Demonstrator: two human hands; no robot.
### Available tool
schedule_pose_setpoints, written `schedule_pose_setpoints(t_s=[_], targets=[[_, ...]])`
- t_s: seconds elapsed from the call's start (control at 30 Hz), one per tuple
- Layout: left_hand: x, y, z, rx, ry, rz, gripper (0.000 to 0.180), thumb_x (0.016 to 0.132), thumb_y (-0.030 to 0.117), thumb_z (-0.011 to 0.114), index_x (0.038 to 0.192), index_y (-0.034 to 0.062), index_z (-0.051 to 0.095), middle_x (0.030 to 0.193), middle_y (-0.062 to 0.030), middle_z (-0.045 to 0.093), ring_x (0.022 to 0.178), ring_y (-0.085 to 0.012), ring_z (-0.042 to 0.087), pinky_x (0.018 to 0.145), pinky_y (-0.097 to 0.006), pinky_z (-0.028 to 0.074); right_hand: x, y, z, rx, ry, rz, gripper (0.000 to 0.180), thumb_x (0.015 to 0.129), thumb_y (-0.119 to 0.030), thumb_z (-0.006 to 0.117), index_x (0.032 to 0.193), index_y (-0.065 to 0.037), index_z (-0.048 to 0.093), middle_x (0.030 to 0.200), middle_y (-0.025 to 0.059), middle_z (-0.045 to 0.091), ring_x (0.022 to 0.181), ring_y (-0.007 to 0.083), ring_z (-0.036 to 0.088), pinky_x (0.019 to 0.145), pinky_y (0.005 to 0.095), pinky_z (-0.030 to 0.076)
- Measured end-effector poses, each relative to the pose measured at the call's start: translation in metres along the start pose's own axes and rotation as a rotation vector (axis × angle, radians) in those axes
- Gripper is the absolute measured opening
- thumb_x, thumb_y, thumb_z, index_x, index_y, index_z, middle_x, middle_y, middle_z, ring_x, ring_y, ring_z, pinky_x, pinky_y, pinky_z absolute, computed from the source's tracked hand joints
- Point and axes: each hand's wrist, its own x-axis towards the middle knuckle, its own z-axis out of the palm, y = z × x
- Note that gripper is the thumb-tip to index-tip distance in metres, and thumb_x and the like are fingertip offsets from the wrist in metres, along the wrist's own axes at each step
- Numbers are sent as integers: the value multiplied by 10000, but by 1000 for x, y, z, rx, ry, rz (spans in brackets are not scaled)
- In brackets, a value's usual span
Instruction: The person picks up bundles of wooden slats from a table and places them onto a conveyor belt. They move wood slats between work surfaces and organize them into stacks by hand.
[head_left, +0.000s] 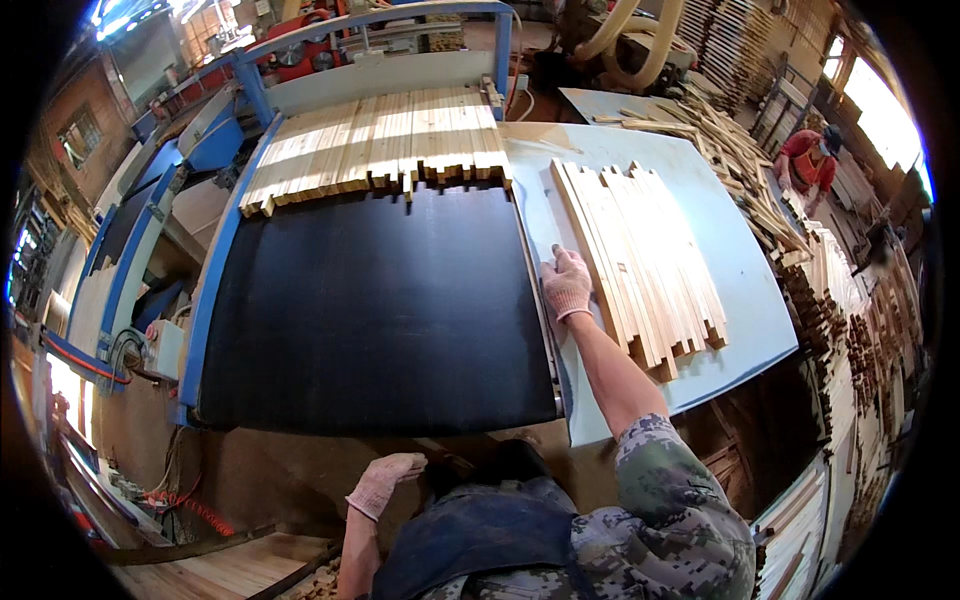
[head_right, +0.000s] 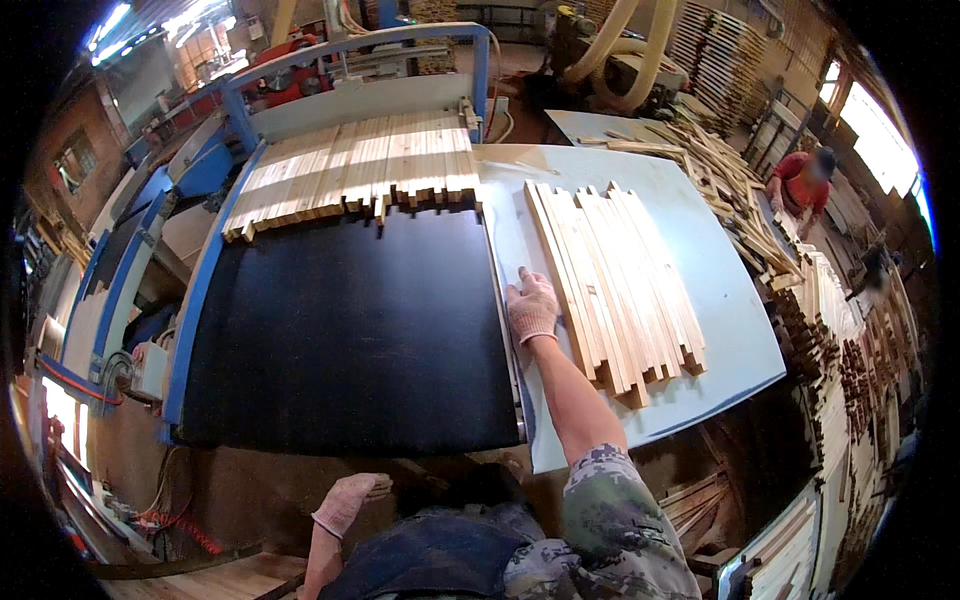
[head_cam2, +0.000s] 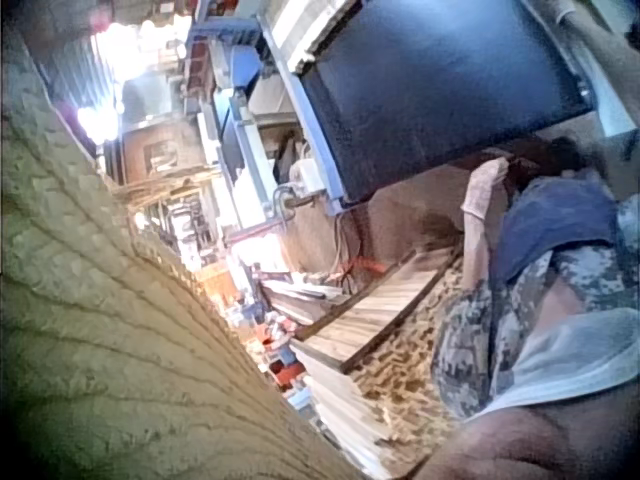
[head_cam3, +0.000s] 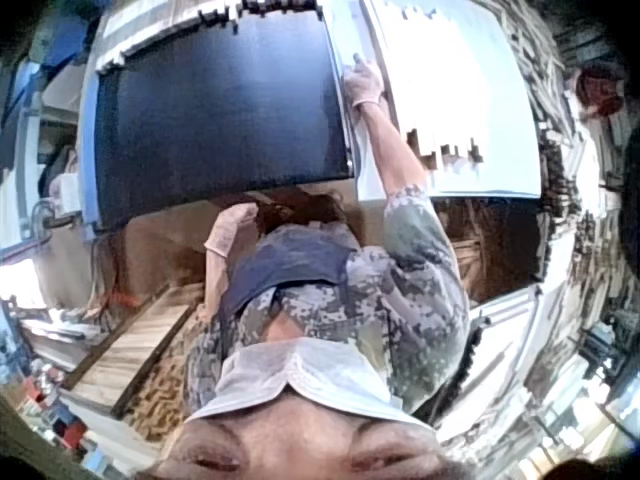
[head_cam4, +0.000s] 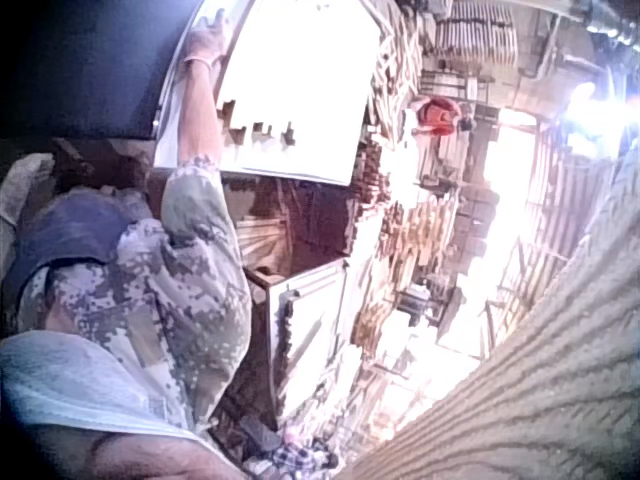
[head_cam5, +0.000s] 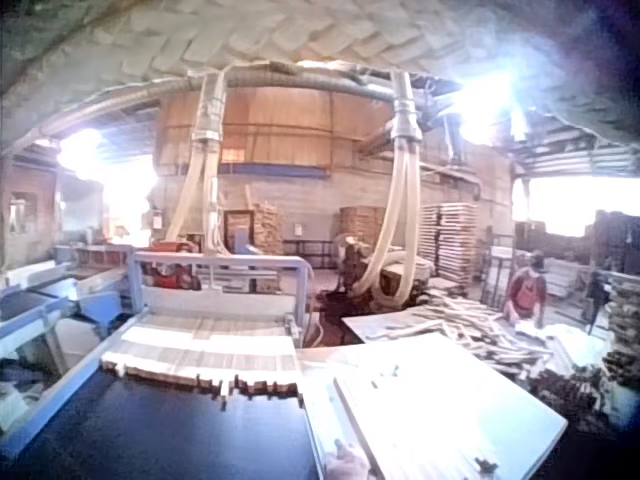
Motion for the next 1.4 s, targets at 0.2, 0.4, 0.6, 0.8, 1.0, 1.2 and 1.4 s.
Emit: schedule_pose_setpoints(t_s=[0.2, 0.4, 0.6, 0.8, 1.0, 1.2, 1.4], targets=[[14, 89, 49, -102, -277, 101, 386, 1048, 205, 561, 1285, -72, 689, 1272, -180, 721, 1182, -257, 684, 1084, -371, 516, -12, -1, -9, -98, 8, -160, 478, 888, -279, 704, 1297, -32, 687, 1252, 206, 688, 1173, 388, 635, 1018, 455, 507], [41, 113, 97, -152, 83, 399, 330, 996, 88, 621, 1285, -52, 700, 1262, -145, 732, 1153, -221, 687, 1051, -332, 516, -15, -14, -20, -93, -61, -248, 467, 888, -265, 687, 1291, -31, 677, 1268, 203, 678, 1190, 398, 620, 1030, 480, 501], [92, 108, 118, 579, 622, 773, 341, 854, 90, 745, 1181, 1, 714, 1189, -195, 730, 1151, -384, 678, 1058, -453, 510, 12, -3, -16, -166, -139, -168, 509, 891, -280, 694, 1330, -27, 656, 1230, 203, 673, 1171, 387, 625, 1012, 483, 508], [112, 106, 131, 915, 849, 762, 487, 801, 140, 790, 1259, 19, 682, 1270, -183, 705, 1224, -394, 642, 1139, -523, 437, 74, -24, 12, -145, -225, -70, 621, 922, -390, 669, 1403, -1, 608, 1126, 214, 670, 1065, 378, 669, 940, 471, 528], [120, 114, 146, 1053, 930, 589, 492, 792, 160, 785, 1245, -5, 689, 1276, -211, 697, 1234, -413, 629, 1155, -549, 417, 157, -53, 52, -200, -278, 3, 724, 923, -504, 656, 1440, -8, 549, 1262, 246, 645, 1172, 413, 653, 993, 491, 530], [125, 116, 146, 1097, 886, 537, 491, 809, 206, 767, 1244, -6, 690, 1271, -211, 697, 1230, -408, 630, 1156, -550, 410, 226, -74, 88, -192, -394, 81, 674, 908, -571, 695, 1301, -31, 597, 1303, 226, 641, 1207, 404, 650, 1003, 498, 530], [127, 117, 146, 1117, 884, 511, 458, 840, 245, 740, 1216, -13, 701, 1255, -229, 697, 1218, -432, 630, 1149, -564, 411, 263, -65, 123, -190, -402, 89, 421, 917, -339, 665, 1185, -16, 703, 1213, 246, 712, 1135, 431, 696, 953, 491, 568]])
